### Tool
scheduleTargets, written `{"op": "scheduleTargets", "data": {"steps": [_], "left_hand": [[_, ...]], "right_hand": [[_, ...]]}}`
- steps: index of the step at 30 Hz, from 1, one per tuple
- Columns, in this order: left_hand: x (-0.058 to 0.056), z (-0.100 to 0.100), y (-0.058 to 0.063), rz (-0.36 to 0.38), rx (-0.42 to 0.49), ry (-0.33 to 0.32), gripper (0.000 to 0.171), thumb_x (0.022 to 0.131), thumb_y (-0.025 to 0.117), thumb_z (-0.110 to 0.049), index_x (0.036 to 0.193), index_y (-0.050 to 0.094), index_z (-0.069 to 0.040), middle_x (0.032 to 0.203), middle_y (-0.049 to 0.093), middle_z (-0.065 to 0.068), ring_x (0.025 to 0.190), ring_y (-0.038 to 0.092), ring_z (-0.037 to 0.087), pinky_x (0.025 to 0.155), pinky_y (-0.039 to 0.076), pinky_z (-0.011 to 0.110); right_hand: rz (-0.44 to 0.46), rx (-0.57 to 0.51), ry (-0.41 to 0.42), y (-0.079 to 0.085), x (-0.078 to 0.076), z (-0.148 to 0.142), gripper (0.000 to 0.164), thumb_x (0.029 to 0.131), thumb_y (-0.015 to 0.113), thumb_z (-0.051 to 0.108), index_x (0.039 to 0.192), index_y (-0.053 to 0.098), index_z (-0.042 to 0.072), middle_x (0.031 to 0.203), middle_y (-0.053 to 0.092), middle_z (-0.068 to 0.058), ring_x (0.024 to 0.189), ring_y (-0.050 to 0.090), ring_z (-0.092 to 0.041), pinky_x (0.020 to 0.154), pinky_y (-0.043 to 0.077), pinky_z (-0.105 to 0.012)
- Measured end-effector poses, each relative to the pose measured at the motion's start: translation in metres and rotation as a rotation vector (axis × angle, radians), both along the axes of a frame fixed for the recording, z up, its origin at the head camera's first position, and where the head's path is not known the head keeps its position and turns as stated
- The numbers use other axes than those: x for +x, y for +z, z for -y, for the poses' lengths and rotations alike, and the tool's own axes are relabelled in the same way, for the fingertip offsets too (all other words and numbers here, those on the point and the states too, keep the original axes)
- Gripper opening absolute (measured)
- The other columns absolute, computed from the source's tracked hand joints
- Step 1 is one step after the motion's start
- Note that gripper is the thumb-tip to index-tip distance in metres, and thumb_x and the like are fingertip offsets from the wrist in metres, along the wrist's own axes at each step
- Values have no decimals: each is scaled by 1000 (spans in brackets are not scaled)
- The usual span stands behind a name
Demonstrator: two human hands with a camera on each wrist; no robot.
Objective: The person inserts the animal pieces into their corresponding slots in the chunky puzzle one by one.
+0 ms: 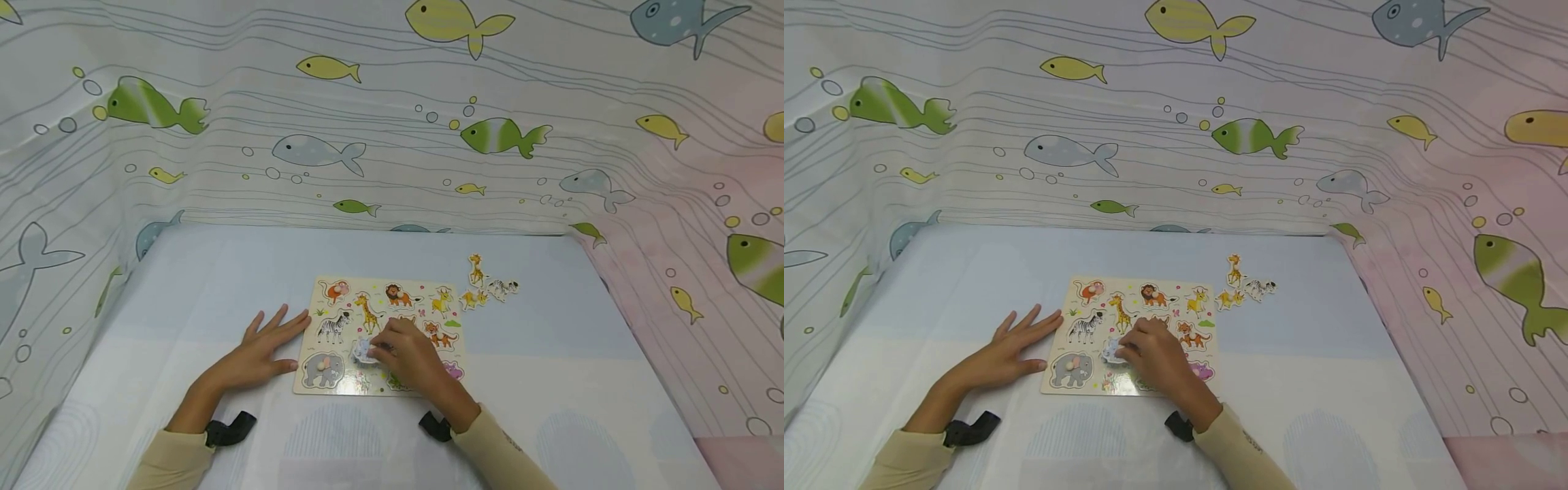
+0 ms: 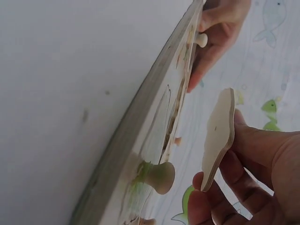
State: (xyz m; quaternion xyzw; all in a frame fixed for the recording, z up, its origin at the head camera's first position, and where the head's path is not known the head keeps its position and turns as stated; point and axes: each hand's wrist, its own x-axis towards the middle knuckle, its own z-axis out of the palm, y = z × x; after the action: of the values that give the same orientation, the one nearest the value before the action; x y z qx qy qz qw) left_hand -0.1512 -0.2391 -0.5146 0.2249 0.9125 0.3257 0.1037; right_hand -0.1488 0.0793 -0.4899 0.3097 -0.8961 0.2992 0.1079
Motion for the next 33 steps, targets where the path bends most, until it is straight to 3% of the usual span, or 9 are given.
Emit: {"op": "scheduleTargets", "data": {"steps": [16, 25, 33], "left_hand": [[1, 1, 2, -4, 7, -6, 82, 85, 75, -34, 155, 37, -12, 162, 32, 13, 153, 9, 48, 120, -10, 64], [1, 0, 3, 0, -1, -4, 83, 85, 75, -34, 155, 37, -12, 162, 32, 12, 153, 8, 47, 120, -9, 64], [0, 0, 2, 5, -7, -3, 83, 85, 75, -33, 155, 36, -13, 163, 32, 12, 154, 8, 47, 121, -10, 64]], "right_hand": [[-17, 77, -10, -3, -1, 6, 11, 83, 81, 26, 87, 77, 17, 73, 60, 11, 67, 46, -2, 62, 41, -16], [28, 20, 19, -8, -3, 9, 10, 83, 82, 22, 87, 77, 14, 72, 59, 7, 70, 46, -5, 62, 40, -17], [69, 11, -5, -11, -3, 10, 10, 85, 80, 22, 88, 78, 14, 72, 59, 7, 68, 45, -3, 65, 39, -19]]}}
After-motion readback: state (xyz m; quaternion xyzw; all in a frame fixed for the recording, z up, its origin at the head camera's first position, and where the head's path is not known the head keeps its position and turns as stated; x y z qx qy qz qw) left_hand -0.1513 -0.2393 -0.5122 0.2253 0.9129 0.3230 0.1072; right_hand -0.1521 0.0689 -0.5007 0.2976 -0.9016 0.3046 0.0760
